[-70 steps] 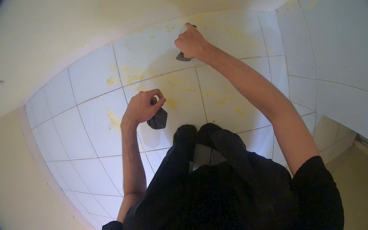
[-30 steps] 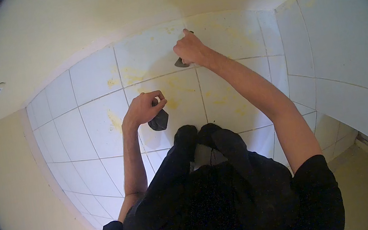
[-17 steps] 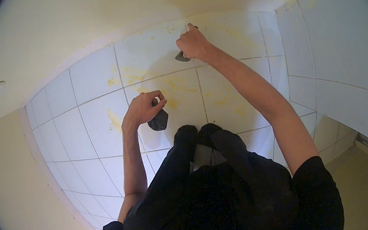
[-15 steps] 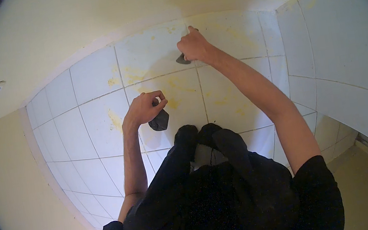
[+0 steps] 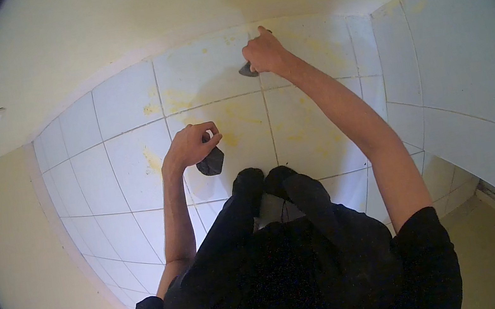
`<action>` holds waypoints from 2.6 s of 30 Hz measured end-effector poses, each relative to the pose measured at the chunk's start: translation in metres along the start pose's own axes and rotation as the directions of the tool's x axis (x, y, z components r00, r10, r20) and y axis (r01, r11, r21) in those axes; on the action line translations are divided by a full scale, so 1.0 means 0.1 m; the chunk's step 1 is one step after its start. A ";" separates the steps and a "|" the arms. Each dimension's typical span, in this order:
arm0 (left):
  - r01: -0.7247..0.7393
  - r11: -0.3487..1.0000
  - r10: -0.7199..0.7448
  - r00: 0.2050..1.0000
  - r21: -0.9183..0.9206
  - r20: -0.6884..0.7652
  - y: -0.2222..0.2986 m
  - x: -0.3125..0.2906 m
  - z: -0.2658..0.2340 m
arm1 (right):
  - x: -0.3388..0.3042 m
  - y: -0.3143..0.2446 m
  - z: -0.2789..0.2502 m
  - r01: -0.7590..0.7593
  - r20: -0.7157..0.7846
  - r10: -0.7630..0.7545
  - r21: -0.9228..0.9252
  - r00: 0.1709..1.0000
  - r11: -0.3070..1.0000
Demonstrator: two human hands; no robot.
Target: The person scrapes grout or debris from tiled surfaces using a putty knife and wipes the area with a cloth.
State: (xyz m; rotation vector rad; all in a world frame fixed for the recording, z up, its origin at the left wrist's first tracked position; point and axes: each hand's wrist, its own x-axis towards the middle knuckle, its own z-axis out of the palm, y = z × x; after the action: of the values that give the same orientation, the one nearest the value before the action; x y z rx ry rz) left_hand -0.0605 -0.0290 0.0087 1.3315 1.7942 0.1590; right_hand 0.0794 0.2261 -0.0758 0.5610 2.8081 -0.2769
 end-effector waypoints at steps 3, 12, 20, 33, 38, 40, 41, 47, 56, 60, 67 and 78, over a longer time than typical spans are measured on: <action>0.010 1.000 -0.010 1.000 0.002 0.007 -0.01 0.00 -0.03 | 0.01 -0.08 0.03 0.135 0.092 -0.131 -0.041 0.987 0.990; 0.012 1.000 -0.012 1.000 -0.010 -0.009 -0.01 -0.02 -0.01 | -0.05 -0.05 -0.02 0.095 0.210 -0.105 0.057 0.972 0.994; 0.004 1.000 -0.004 1.000 0.002 0.013 0.01 0.00 0.00 | -0.12 -0.07 0.08 0.004 0.114 -0.017 0.109 0.993 0.994; -0.020 1.000 0.020 1.000 0.014 0.014 -0.05 0.02 0.04 | -0.36 -0.17 0.15 -0.131 0.128 0.105 0.214 0.986 0.968; -0.019 1.000 0.019 1.000 0.016 0.014 -0.02 0.02 0.01 | -0.51 -0.11 0.13 -0.198 0.137 0.165 0.276 0.977 0.941; -0.008 1.000 0.008 1.000 0.000 0.023 -0.01 0.04 0.01 | -0.52 -0.07 0.19 -0.204 0.076 0.191 0.278 0.979 0.939; -0.011 1.000 0.011 1.000 -0.001 0.023 -0.01 0.04 0.02 | -0.53 -0.05 0.20 -0.210 0.013 0.215 0.278 0.977 0.937; -0.017 1.000 0.017 1.000 -0.005 0.011 -0.02 0.04 0.01 | -0.49 0.00 0.14 -0.144 -0.008 0.152 0.261 0.988 0.954; -0.005 1.000 0.005 1.000 0.015 -0.004 -0.06 0.02 0.01 | -0.53 0.03 0.15 -0.119 0.090 0.098 0.276 0.991 0.954; 0.016 1.000 -0.016 1.000 0.007 0.005 0.01 0.02 -0.02 | -0.54 0.02 0.18 -0.143 0.094 0.122 0.258 0.988 0.956; -0.025 1.000 0.025 1.000 0.015 -0.001 -0.03 0.05 0.02 | -0.55 -0.25 0.28 -0.232 0.212 0.180 0.259 0.961 0.938; 0.006 1.000 -0.006 1.000 0.005 0.000 -0.01 0.03 0.00 | -0.41 -0.34 0.14 -0.313 0.315 0.234 0.233 0.920 0.921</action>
State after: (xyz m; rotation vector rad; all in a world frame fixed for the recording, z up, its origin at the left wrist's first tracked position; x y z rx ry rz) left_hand -0.0612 -0.0273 0.0062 1.3296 1.7999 0.1515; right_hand 0.1056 0.1775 -0.0724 0.8949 2.3910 -0.6456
